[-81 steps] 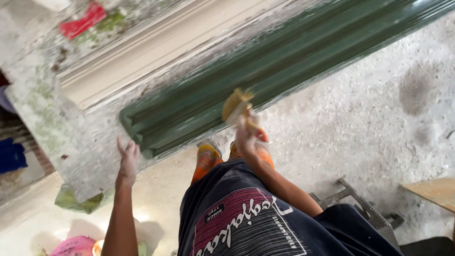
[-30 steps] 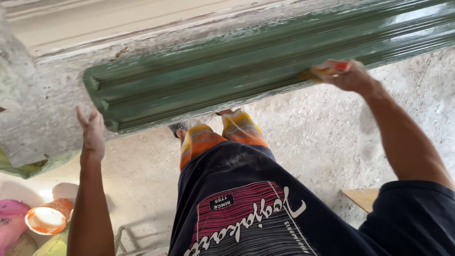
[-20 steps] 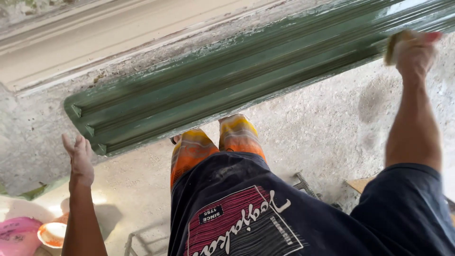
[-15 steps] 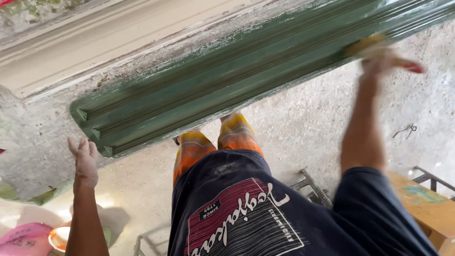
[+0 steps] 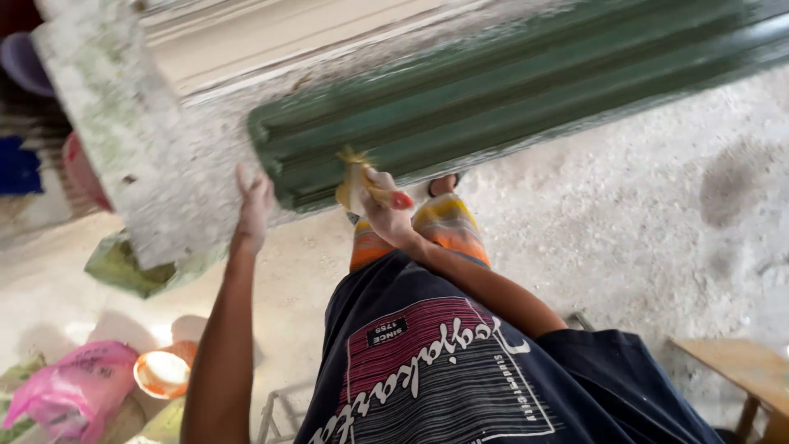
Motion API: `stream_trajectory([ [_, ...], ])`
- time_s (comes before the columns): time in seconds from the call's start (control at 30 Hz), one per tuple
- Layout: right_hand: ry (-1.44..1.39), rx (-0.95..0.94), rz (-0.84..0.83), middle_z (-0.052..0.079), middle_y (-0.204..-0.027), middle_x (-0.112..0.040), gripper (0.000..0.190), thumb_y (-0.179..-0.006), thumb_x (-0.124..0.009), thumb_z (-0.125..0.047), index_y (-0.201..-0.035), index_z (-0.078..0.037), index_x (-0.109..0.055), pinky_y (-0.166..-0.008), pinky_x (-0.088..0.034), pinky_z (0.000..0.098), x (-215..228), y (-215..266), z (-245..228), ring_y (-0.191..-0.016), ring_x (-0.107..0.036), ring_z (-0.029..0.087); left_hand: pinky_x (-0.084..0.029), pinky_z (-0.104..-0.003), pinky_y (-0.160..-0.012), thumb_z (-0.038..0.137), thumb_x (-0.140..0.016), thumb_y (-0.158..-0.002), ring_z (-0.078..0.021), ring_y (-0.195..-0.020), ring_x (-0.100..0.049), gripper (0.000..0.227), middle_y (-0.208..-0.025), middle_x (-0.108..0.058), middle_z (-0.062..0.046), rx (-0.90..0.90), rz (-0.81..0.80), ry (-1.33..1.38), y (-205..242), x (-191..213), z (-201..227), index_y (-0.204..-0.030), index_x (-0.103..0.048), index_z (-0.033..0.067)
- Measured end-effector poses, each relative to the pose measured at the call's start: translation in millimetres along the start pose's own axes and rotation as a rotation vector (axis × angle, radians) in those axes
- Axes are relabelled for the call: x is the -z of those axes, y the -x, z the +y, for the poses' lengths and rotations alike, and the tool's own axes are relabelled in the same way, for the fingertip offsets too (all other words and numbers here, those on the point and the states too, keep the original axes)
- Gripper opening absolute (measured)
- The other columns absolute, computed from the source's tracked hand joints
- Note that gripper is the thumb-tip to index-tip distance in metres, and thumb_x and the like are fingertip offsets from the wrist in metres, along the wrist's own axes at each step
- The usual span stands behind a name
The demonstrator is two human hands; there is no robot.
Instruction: The person paints a long green moulding piece with a brush, repeatedly dipping the brush into a container of dark liquid and applying it along the length of the moulding. The person repositions the moulding on a workbench to reach different sections and continues brushing until the end of the clip.
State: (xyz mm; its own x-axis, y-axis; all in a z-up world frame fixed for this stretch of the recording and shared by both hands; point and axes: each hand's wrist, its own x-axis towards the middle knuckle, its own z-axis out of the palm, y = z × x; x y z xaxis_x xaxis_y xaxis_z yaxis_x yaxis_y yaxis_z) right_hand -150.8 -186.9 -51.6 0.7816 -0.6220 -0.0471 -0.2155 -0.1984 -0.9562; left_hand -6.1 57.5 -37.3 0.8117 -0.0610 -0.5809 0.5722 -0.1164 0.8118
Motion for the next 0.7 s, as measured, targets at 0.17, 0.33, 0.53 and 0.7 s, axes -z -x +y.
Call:
stream_trajectory([
  [0.17,-0.051,0.191,-0.129,0.008,-0.107,-0.078,0.026,-0.084,-0.078,-0.018,-0.111,-0.016,-0.077,-0.073,-0.063,0.0336,-45,-26,-25,-0.100,-0.076,0.028,-0.051,-0.027,-0.116,0.027,-0.065,-0.109,-0.0173,-0.127,-0.056,0.076,-0.150,-0.033,-0.016,-0.097,-0.039,0.324,20,-6,13,-0.165,-0.014,0.0286],
  [0.33,-0.139,0.199,-0.197,0.008,-0.111,-0.076,0.032,-0.083,-0.077,-0.017,-0.114,-0.017,-0.074,-0.084,-0.062,0.0391,-76,-16,-66,-0.104,-0.073,0.030,-0.049,-0.036,-0.118,0.047,-0.074,-0.104,-0.0296,-0.134,-0.058,0.083,-0.155,-0.034,-0.027,-0.061,-0.064,0.509,-8,7,-20,-0.164,-0.017,0.0363],
  [0.53,0.056,0.383,-0.132,0.017,-0.097,-0.075,0.015,-0.091,-0.071,-0.017,-0.106,-0.014,-0.071,-0.070,-0.061,0.0486,-81,1,-105,-0.089,-0.073,0.042,-0.045,-0.039,-0.120,0.046,-0.074,-0.104,-0.0348,-0.139,-0.055,0.083,-0.158,-0.033,-0.029,-0.100,-0.020,0.467,-8,2,-25,-0.164,-0.018,0.0348],
  [0.7,-0.048,0.344,-0.153,0.014,-0.107,-0.076,0.023,-0.089,-0.076,-0.017,-0.112,-0.016,-0.073,-0.079,-0.061,0.0437,-49,-18,-68,-0.099,-0.072,0.039,-0.040,-0.046,-0.123,0.043,-0.074,-0.105,-0.0426,-0.146,-0.044,0.083,-0.163,-0.020,-0.033,-0.104,-0.057,0.402,11,-6,-6,-0.165,-0.018,0.0314],
])
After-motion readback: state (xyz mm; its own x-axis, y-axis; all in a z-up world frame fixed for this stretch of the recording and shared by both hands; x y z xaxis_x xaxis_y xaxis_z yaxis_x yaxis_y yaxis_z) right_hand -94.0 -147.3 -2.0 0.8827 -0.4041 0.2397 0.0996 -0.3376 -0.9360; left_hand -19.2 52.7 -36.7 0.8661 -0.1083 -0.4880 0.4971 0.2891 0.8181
